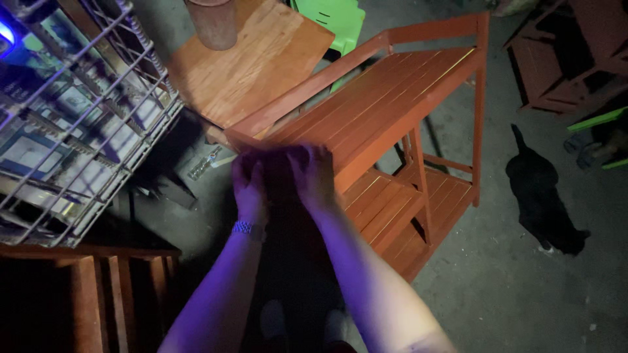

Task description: The person wipes a reddish-brown stain or finish onto a wooden shelf unit using a cloth, working over the top, edges, and inner shelves. They rotate and reposition the furniture to reach other sides, and dip the cloth into a container of liquid partway through before continuing to wipe.

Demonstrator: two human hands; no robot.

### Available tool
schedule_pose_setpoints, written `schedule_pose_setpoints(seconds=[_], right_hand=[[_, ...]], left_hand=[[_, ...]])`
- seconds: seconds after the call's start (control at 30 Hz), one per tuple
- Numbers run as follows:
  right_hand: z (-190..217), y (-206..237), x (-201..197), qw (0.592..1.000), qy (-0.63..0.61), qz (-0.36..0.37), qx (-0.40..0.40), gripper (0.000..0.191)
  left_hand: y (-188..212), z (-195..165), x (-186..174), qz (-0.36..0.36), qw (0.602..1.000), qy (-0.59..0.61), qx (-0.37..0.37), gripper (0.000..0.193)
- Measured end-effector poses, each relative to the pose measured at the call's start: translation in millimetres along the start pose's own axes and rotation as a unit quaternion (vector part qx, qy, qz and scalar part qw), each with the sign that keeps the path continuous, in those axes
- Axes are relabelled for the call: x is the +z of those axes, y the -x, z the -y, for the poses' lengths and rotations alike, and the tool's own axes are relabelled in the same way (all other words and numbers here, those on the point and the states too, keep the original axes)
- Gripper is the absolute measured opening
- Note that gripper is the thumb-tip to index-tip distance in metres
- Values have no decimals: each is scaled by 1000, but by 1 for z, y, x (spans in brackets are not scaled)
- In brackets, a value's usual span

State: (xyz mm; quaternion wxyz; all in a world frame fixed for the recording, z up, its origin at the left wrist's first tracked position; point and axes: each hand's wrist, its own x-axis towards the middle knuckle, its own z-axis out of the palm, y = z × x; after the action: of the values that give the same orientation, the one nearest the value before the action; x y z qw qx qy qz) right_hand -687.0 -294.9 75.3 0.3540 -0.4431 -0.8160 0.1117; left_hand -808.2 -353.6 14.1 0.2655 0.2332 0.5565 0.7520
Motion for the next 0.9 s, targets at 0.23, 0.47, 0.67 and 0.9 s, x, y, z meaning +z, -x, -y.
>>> schedule_pose_setpoints(seconds=[0.23, 0.47, 0.67, 0.9], right_hand=[[-13, 4, -5, 994, 22, 95, -50, 69], [-58, 53, 17, 966, 229, 109, -55, 65], [-62, 76, -6, 971, 183, 144, -56, 79], [-75, 91, -77, 978, -172, 46, 109, 40]], left_hand=[[-11, 10, 13, 142, 988, -29, 47, 39], [31, 10, 19, 129, 980, -140, 54, 49], [61, 12, 12, 164, 960, -225, 30, 54], [102, 8, 36, 236, 965, -111, 16, 44]])
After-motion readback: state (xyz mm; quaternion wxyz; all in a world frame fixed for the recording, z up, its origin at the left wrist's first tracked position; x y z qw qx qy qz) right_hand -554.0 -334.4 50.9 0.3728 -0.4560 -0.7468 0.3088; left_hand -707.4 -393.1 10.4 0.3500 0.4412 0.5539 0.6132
